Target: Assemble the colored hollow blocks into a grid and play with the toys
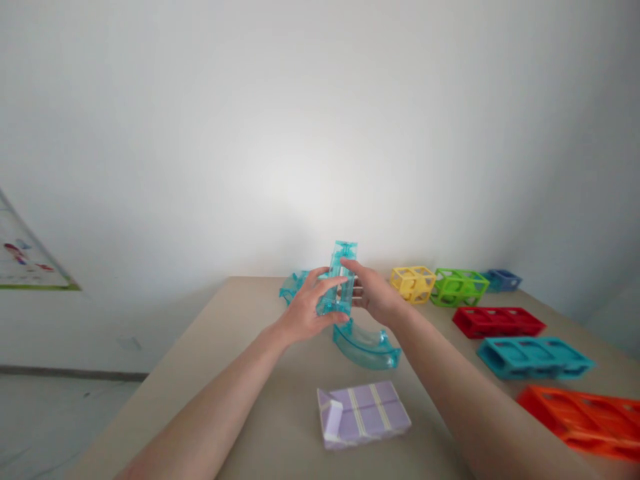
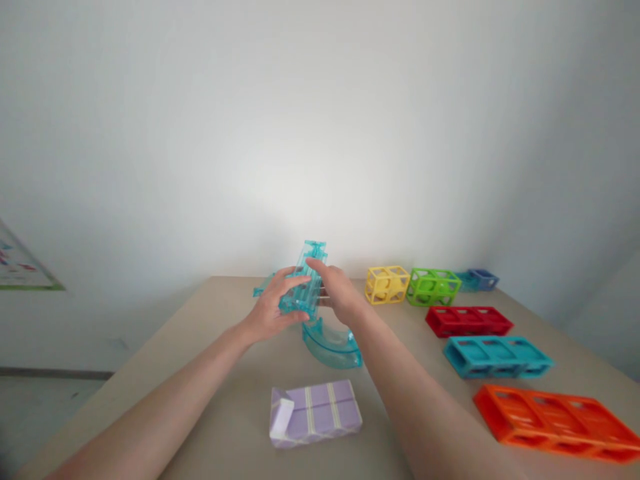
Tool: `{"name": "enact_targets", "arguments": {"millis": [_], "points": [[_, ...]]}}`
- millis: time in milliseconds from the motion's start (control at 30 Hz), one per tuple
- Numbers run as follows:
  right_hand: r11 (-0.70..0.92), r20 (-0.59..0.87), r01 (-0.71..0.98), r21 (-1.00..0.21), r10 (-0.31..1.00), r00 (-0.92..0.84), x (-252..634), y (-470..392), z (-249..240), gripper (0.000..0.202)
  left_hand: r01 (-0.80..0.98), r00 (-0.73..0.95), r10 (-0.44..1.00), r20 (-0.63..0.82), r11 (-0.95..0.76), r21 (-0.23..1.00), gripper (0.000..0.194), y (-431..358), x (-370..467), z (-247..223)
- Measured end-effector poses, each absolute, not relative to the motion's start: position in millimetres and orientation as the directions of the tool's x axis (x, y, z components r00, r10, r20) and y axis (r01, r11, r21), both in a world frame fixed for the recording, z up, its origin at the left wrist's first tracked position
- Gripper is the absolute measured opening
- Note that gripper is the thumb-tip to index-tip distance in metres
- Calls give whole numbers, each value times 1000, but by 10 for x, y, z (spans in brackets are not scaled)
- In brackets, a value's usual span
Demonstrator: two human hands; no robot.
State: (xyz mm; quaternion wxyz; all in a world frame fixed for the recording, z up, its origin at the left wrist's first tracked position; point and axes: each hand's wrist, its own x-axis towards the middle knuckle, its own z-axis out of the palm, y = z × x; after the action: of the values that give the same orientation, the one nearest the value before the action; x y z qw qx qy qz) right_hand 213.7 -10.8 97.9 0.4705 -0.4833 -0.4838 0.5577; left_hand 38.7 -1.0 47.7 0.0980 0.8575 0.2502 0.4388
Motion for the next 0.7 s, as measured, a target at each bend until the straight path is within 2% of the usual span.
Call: {"name": "enact_targets", "arguments": {"millis": [100, 300, 400, 500, 600, 700], "points": [[-132, -111, -113, -985, 977, -181, 2092, -142, 963, 31, 309, 435, 517, 737, -854, 418, 55, -8, 404, 488], [-167, -121, -240, -956, 973, -199, 2018, -100, 901, 14, 214, 360, 601, 714, -798, 563, 37, -40, 423, 539], [-208, -143, -313, -927, 966, -216, 2014, -90, 910, 10, 164, 226, 657, 719, -754, 636, 33, -31, 445, 554], [-201, -130, -402, -893, 972, -197, 2036, -87, 943, 7, 95, 79, 745, 663, -668, 739, 27, -8, 465, 573], [-149, -85, -493, -857, 985, -149, 2045, -76, 956, 6, 42, 94, 799, 594, -599, 800, 23, -16, 503, 619], [-96, -30, -582, -807, 992, -122, 2020, -67, 941, 10, 75, 104, 841, 531, -539, 839, 27, -49, 548, 680]]}}
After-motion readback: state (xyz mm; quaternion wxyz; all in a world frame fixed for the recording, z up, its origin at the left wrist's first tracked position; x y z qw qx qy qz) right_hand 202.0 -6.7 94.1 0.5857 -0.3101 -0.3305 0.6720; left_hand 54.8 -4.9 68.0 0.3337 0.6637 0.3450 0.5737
